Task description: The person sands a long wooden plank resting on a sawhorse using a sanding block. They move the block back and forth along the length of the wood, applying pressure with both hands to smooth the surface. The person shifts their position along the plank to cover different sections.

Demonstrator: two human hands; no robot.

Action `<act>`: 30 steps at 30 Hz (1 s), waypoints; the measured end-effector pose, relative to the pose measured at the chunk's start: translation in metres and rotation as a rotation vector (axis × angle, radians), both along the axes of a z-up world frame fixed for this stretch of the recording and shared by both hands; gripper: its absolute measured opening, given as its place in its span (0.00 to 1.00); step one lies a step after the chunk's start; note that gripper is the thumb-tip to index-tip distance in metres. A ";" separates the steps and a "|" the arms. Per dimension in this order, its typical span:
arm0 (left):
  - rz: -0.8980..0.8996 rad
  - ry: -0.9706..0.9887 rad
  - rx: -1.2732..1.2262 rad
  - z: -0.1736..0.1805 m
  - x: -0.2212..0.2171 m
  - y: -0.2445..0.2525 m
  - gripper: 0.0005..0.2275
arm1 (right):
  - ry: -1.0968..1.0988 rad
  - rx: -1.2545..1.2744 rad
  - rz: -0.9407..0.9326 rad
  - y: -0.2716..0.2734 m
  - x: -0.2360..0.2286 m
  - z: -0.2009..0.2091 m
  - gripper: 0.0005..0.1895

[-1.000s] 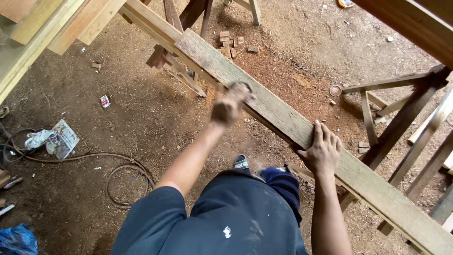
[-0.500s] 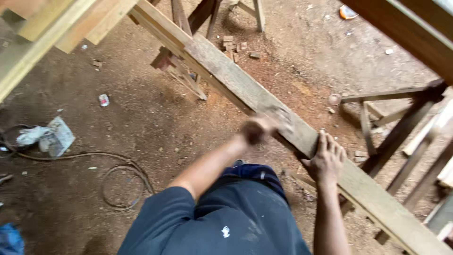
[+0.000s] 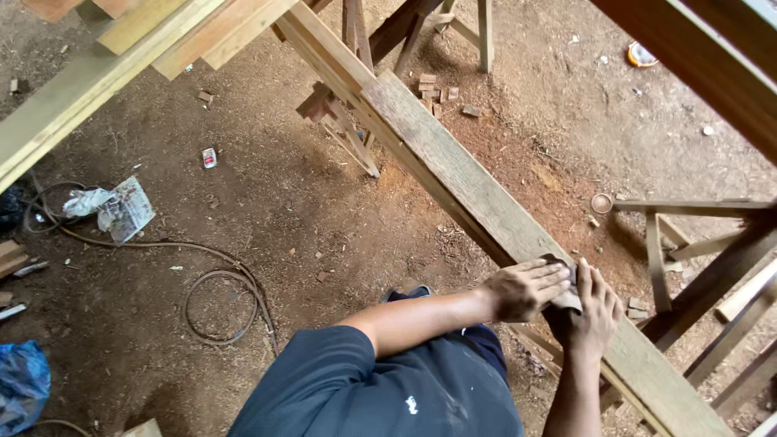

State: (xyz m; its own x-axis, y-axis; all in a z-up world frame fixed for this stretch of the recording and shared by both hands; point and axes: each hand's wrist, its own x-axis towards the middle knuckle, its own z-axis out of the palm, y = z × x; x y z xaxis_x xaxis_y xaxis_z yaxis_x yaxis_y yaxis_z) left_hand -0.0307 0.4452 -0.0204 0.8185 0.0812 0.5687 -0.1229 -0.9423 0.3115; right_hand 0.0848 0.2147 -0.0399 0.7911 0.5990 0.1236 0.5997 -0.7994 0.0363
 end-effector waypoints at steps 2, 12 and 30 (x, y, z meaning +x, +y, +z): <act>-0.037 0.003 -0.037 0.000 -0.002 0.001 0.16 | 0.006 0.031 -0.011 0.002 -0.007 0.007 0.55; 0.264 0.075 0.042 0.001 -0.001 0.077 0.15 | 0.137 -0.032 -0.117 0.017 -0.016 0.043 0.62; 0.381 0.071 0.291 -0.005 0.019 0.081 0.17 | 0.115 0.023 -0.064 0.015 -0.021 0.050 0.65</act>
